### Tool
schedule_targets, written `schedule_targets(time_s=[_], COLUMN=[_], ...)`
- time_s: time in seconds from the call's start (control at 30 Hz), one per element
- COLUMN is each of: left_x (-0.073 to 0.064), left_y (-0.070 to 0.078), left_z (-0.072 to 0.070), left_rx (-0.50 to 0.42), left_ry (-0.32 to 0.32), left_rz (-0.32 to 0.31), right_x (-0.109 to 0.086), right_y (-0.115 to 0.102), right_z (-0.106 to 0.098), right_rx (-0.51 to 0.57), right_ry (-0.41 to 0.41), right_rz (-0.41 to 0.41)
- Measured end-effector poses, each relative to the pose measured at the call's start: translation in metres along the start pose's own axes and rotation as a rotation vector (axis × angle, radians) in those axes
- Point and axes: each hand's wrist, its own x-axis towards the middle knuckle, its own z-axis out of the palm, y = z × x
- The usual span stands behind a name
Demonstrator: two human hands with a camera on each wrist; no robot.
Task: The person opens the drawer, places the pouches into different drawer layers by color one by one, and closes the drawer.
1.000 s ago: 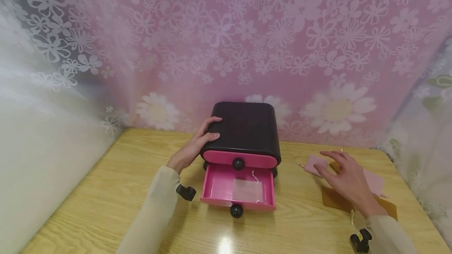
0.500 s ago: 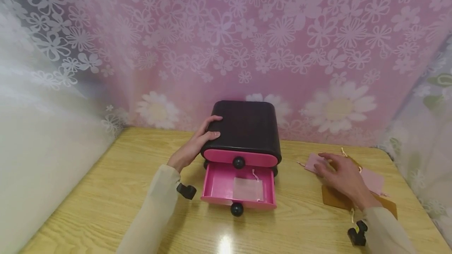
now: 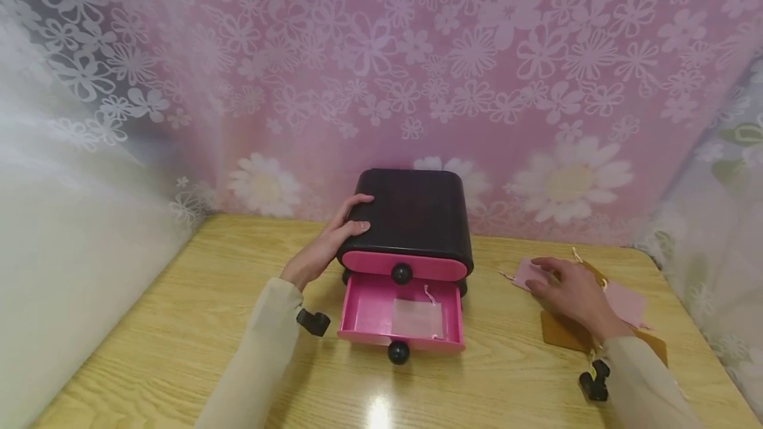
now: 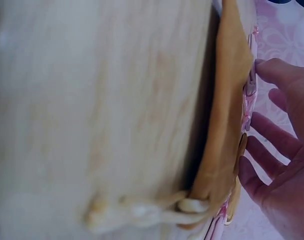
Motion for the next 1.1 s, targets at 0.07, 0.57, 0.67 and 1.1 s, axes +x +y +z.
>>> schedule_targets(time_s=[0.07, 0.57, 0.67, 1.1], left_x=[0.0, -0.003, -0.003, -0.002], left_y=[0.001, 0.005, 0.005, 0.004], left_z=[0.0, 0.001, 0.001, 0.002], left_rx=[-0.003, 0.007, 0.012, 0.0], left_ry=[-0.001, 0.011, 0.013, 0.012], left_rz=[-0.001, -0.007, -0.006, -0.017], right_x=[0.001, 0.003, 0.002, 0.001], right_y=[-0.002, -0.012, -0.011, -0.01], right_z=[0.0, -0.004, -0.003, -0.002], right_rx=[0.002, 0.029, 0.046, 0.022], right_ry=[-0.014, -0.076, -0.071, 0.012], right_rz=[0.017, 0.052, 0.055, -0.029])
